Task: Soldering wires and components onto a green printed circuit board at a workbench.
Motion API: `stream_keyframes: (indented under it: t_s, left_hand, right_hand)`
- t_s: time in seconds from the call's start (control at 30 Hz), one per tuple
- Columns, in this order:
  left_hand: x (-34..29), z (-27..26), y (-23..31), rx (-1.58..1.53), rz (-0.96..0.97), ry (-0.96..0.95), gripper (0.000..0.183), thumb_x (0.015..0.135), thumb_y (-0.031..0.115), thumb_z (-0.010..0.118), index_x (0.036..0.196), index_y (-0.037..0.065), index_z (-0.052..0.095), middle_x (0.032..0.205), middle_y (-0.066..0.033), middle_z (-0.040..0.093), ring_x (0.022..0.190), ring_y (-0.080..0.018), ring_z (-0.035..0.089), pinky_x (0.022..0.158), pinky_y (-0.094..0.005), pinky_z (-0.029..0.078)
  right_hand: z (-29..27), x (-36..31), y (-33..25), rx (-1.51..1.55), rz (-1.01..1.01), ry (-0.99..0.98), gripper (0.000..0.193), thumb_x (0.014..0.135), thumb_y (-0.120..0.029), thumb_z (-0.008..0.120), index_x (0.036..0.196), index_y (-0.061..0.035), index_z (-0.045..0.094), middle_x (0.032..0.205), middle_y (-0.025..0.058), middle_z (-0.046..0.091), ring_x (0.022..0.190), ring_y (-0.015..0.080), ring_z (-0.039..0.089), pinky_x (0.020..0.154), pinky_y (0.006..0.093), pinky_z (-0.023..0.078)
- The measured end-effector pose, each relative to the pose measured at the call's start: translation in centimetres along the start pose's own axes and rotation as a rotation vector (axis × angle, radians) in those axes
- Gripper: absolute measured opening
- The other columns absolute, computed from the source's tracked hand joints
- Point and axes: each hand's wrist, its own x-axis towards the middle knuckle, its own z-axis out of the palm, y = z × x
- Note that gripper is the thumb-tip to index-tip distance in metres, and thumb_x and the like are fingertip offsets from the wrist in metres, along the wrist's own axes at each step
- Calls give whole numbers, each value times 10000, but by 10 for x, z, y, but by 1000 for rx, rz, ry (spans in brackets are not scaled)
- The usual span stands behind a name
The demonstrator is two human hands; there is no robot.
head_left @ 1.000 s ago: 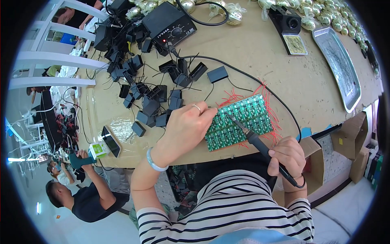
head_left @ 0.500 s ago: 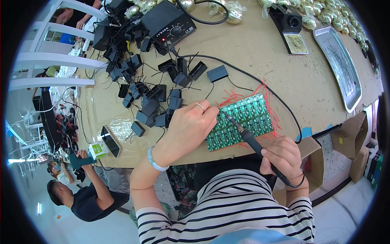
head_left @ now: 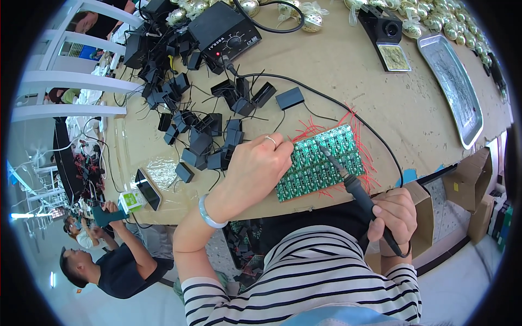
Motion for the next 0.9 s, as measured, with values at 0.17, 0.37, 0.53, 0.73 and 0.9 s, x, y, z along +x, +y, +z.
stream_keyframes:
  t_s: [0.17,0.37,0.53,0.73,0.9]
  left_hand:
    - [0,-2,4,30,-24,2,82,816,83,723,883,73,677,785,-66,590,708,-261,648,614,-359,532]
    - [-4,-6,5,20,-37,-7,145,818,85,729,958,76,694,830,-70,592,765,-256,645,636,-342,530]
    - [-15,-46,-4,-342,-105,40,381,807,171,781,1158,51,695,1122,-156,674,1089,-340,650,930,-392,523]
    - [-45,-39,-30,-354,3,-4,371,802,83,738,1167,23,707,1291,-161,657,1243,-344,612,1103,-476,445]
    - [-46,-31,-20,-330,-96,64,483,752,-148,640,1181,52,731,1014,-105,609,927,-261,655,1026,-421,507]
  right_hand:
    - [-4,-2,-3,-5,12,5,117,907,-106,662,960,-7,631,810,75,671,628,213,625,579,345,528]
    - [-6,-4,-4,-14,22,1,128,905,-113,669,968,-9,628,807,73,671,626,212,623,581,342,528]
    - [-10,-6,-5,0,33,2,112,895,-95,660,959,-8,630,807,73,671,626,213,624,585,343,535]
    - [-11,-3,-5,-2,41,-25,106,891,-87,659,957,-6,637,812,73,674,632,212,626,592,343,539]
    - [-9,-3,-7,14,38,-37,116,878,-76,667,964,-2,643,823,74,677,631,212,623,592,342,538]
